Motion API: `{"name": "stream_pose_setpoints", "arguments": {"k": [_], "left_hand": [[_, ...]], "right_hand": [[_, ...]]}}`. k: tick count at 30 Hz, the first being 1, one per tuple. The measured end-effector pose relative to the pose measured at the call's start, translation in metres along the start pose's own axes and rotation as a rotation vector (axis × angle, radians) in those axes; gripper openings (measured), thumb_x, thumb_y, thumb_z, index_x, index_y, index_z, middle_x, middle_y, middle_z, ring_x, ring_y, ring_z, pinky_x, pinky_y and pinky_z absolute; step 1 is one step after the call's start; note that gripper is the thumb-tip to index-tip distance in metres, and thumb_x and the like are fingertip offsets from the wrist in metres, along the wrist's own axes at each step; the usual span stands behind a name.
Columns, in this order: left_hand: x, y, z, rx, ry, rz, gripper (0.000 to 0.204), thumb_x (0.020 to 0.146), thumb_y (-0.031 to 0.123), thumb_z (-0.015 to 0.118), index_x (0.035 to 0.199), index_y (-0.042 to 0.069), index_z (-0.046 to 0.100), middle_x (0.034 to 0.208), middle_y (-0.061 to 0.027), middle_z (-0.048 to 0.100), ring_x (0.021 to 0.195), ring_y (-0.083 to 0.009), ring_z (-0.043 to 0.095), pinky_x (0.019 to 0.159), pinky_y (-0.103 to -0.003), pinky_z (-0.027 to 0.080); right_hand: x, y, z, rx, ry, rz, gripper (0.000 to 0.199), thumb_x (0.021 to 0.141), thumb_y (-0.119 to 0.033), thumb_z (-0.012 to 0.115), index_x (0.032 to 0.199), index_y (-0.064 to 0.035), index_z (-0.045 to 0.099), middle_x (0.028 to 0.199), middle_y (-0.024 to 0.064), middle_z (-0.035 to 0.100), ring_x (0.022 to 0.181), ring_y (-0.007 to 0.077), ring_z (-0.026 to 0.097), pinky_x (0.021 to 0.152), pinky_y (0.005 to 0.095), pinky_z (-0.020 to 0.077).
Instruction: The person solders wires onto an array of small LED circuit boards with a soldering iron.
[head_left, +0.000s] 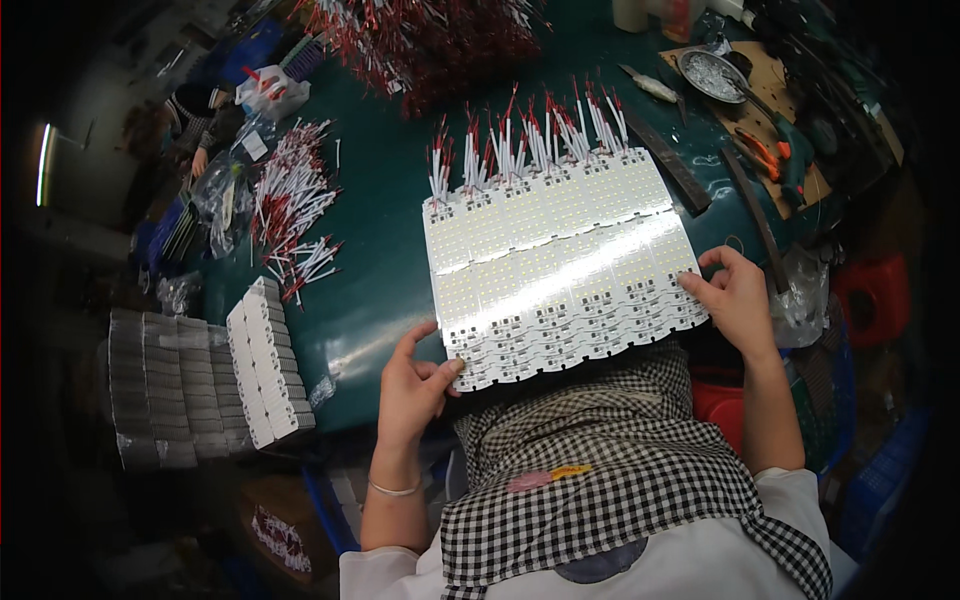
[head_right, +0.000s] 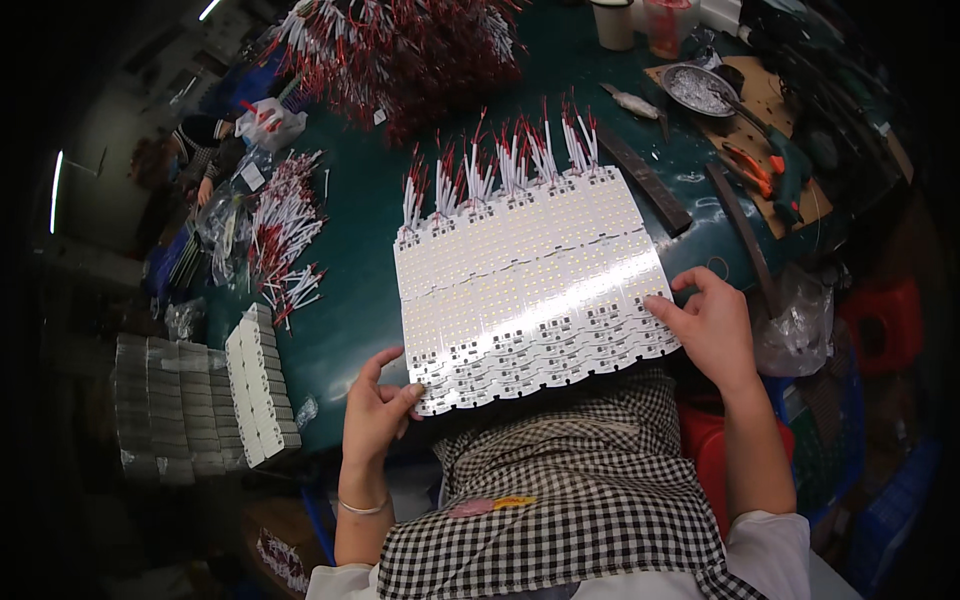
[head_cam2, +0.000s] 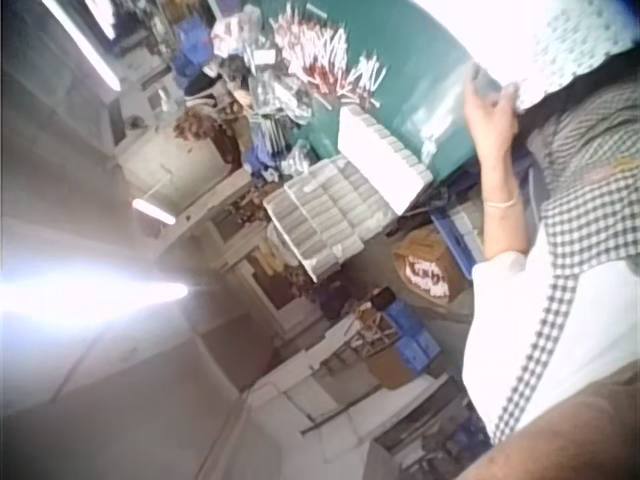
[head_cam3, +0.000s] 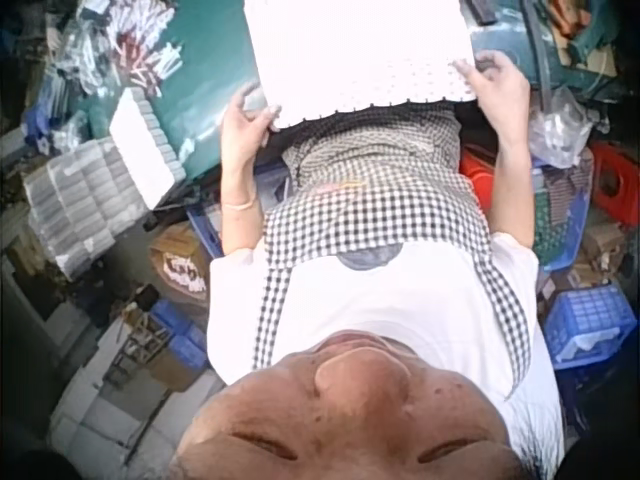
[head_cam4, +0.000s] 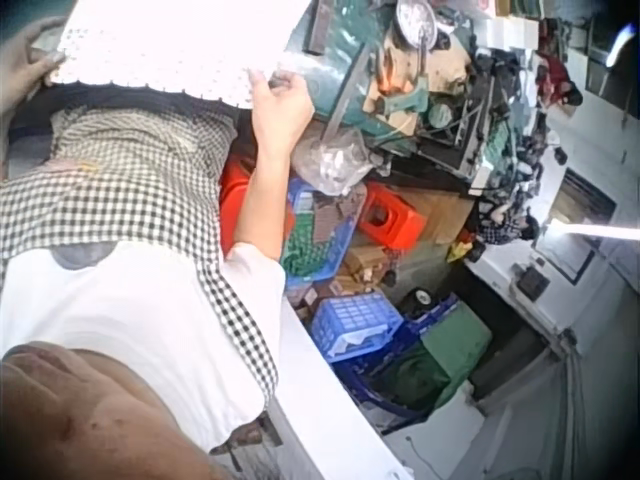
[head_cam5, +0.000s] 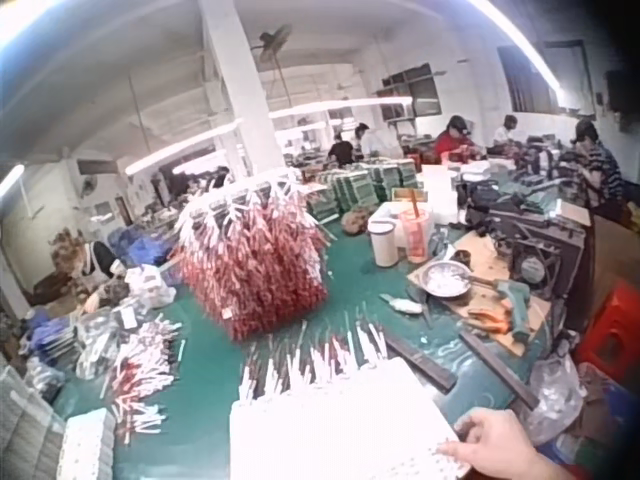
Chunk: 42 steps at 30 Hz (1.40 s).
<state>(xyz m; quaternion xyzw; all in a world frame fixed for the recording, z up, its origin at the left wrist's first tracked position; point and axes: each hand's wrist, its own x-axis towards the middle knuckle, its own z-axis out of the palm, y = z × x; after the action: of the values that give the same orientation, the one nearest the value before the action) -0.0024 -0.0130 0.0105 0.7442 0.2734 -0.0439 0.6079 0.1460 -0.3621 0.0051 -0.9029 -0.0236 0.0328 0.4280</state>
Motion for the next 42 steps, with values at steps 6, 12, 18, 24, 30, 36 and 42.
{"name": "stream_pose_setpoints", "arguments": {"k": [6,12,18,24,30,36,42], "left_hand": [[0.017,-0.012,-0.022,-0.584,-0.217,-0.046,0.051,0.091,0.010,0.063,0.133,-0.006,0.041,0.067,-0.0088,0.065,0.040,-0.0071,0.048,0.033,-0.017,0.026],[0.025,-0.007,-0.012,-0.416,-0.130,0.090,0.044,0.091,0.012,0.063,0.127,-0.010,0.050,0.074,-0.0049,0.066,0.048,-0.0040,0.051,0.039,-0.016,0.034],[0.046,-0.007,-0.007,-0.065,-0.056,0.224,0.045,0.086,0.001,0.064,0.129,-0.006,0.053,0.063,0.0031,0.057,0.053,-0.0020,0.047,0.050,-0.018,0.038],[0.043,-0.021,-0.002,0.127,0.084,0.313,0.045,0.084,0.000,0.067,0.126,-0.009,0.053,0.064,0.0028,0.054,0.056,-0.0028,0.048,0.051,-0.018,0.037],[0.036,-0.023,0.005,0.310,0.158,0.321,0.041,0.085,0.004,0.066,0.125,-0.004,0.057,0.061,0.0006,0.058,0.053,-0.0020,0.046,0.049,-0.020,0.036],[0.013,-0.006,0.007,0.105,0.140,0.053,0.045,0.086,0.004,0.066,0.128,-0.002,0.052,0.061,-0.0026,0.061,0.053,-0.0044,0.052,0.046,-0.020,0.037],[0.023,-0.024,-0.005,-0.282,0.094,0.098,0.056,0.084,0.002,0.069,0.131,-0.003,0.041,0.073,-0.0099,0.067,0.049,-0.0084,0.056,0.042,-0.019,0.038]], "right_hand": [[0.025,0.007,-0.004,0.464,-0.297,0.277,0.032,0.089,-0.027,0.068,0.080,0.0031,0.064,0.059,0.0010,0.060,0.051,0.0054,0.052,0.047,0.0234,0.0388],[0.030,0.010,0.015,0.512,-0.207,0.038,0.034,0.087,-0.027,0.070,0.072,0.0027,0.064,0.064,0.0001,0.060,0.057,0.0044,0.050,0.051,0.0246,0.0403],[0.051,0.015,0.028,0.150,-0.055,-0.167,0.035,0.081,-0.028,0.075,0.070,0.0014,0.061,0.057,0.0026,0.053,0.054,0.0061,0.046,0.049,0.0271,0.0371],[0.042,0.011,0.029,-0.098,0.003,-0.220,0.044,0.078,-0.037,0.075,0.064,0.0004,0.058,0.054,0.0145,0.053,0.048,0.0242,0.051,0.049,0.0356,0.0396],[0.039,0.008,0.025,-0.275,0.045,-0.227,0.048,0.079,-0.043,0.073,0.063,-0.0008,0.056,0.056,0.0166,0.056,0.054,0.0347,0.059,0.052,0.0414,0.0436],[0.031,0.008,0.016,-0.217,0.030,-0.108,0.043,0.084,-0.043,0.069,0.077,-0.0010,0.062,0.059,0.0171,0.059,0.060,0.0338,0.063,0.058,0.0408,0.0474],[0.030,-0.002,0.008,0.044,-0.028,0.052,0.046,0.082,-0.043,0.070,0.077,0.0017,0.065,0.063,0.0159,0.064,0.062,0.0246,0.066,0.058,0.0362,0.0487]]}}
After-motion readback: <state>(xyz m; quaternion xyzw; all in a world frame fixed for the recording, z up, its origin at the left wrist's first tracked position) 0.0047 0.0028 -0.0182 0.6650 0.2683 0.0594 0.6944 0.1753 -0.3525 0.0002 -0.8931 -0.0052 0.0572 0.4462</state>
